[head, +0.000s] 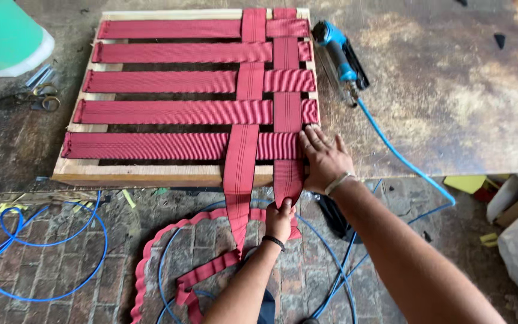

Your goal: The person weaves red fabric straps through a wooden frame in an over-under pattern and secures them with a pneumatic nail gun. They repeatedly pull, align, and staple the straps to build a woven surface.

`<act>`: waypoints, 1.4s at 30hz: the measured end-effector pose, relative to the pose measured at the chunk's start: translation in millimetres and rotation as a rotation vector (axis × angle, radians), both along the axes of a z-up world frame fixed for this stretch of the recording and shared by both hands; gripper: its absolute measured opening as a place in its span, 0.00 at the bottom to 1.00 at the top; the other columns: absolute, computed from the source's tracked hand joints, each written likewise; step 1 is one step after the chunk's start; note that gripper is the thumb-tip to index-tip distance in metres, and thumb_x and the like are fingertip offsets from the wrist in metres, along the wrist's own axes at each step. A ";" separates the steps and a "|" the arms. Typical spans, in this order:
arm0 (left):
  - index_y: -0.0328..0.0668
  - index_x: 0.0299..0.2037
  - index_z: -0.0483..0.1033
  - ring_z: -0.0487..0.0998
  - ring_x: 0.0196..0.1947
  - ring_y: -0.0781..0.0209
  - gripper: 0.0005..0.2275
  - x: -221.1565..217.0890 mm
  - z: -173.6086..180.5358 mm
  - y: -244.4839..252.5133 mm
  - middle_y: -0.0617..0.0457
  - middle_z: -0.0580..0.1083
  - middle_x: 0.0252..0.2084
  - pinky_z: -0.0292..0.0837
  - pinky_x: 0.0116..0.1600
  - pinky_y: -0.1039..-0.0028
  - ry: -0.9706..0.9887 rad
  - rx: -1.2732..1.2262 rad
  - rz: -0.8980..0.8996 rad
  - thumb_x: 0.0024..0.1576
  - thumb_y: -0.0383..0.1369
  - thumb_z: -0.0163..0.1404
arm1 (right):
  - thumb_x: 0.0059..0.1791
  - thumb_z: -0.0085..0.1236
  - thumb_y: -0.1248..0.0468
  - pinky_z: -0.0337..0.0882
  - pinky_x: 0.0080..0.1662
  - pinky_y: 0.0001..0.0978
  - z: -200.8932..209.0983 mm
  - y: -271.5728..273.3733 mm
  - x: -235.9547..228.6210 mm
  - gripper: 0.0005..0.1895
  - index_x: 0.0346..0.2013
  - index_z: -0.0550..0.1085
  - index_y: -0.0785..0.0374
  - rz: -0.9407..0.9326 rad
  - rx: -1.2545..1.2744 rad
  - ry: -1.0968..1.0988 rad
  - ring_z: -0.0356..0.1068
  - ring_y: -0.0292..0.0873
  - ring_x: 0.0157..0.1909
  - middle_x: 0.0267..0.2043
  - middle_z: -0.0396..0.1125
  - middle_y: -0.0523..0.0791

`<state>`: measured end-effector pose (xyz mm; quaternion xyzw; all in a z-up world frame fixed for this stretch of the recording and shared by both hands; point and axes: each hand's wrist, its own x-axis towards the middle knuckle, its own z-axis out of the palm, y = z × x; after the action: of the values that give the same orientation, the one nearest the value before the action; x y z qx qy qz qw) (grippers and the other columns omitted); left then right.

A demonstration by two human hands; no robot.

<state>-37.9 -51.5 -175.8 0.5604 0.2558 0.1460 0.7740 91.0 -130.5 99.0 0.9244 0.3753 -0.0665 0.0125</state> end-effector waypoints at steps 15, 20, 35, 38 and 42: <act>0.35 0.43 0.76 0.79 0.28 0.63 0.07 16.3 -30.4 19.8 0.53 0.78 0.34 0.75 0.33 0.72 0.051 0.019 -0.168 0.60 0.31 0.52 | 0.48 0.45 0.28 0.38 0.71 0.54 -19.6 61.5 30.2 0.56 0.76 0.44 0.64 0.094 0.226 0.010 0.34 0.55 0.78 0.79 0.34 0.55; 0.38 0.47 0.73 0.84 0.34 0.62 0.11 5.5 -7.7 17.6 0.56 0.80 0.38 0.79 0.39 0.69 0.142 0.018 -0.185 0.59 0.34 0.52 | 0.47 0.52 0.33 0.63 0.71 0.44 -24.1 40.7 150.0 0.48 0.73 0.58 0.58 -0.410 0.304 0.236 0.59 0.53 0.73 0.75 0.55 0.52; 0.44 0.42 0.81 0.82 0.35 0.50 0.13 -10.0 4.7 26.3 0.51 0.81 0.34 0.76 0.42 0.61 0.386 0.402 -0.576 0.64 0.42 0.47 | 0.43 0.69 0.53 0.75 0.47 0.47 -3.2 3.5 271.4 0.39 0.65 0.66 0.60 -0.736 0.445 0.411 0.75 0.52 0.42 0.43 0.73 0.53; 0.41 0.44 0.79 0.83 0.35 0.52 0.14 -7.8 9.8 27.0 0.47 0.81 0.32 0.75 0.42 0.62 0.184 0.452 -0.442 0.61 0.42 0.49 | 0.43 0.70 0.62 0.71 0.43 0.38 20.7 -55.3 159.6 0.39 0.67 0.67 0.63 -0.447 0.665 0.276 0.72 0.42 0.40 0.43 0.73 0.51; 0.40 0.40 0.81 0.83 0.30 0.52 0.14 -0.2 13.1 23.0 0.48 0.81 0.29 0.75 0.37 0.60 0.395 0.411 -0.480 0.60 0.43 0.50 | 0.42 0.61 0.71 0.72 0.33 0.35 18.8 -107.2 -2.2 0.08 0.35 0.81 0.66 -0.707 0.751 0.617 0.72 0.40 0.27 0.26 0.74 0.48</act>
<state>-38.1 -28.4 -162.7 0.7655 0.2268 -0.1025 0.5933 88.8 -237.7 117.8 0.8723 0.0294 -0.1947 -0.4475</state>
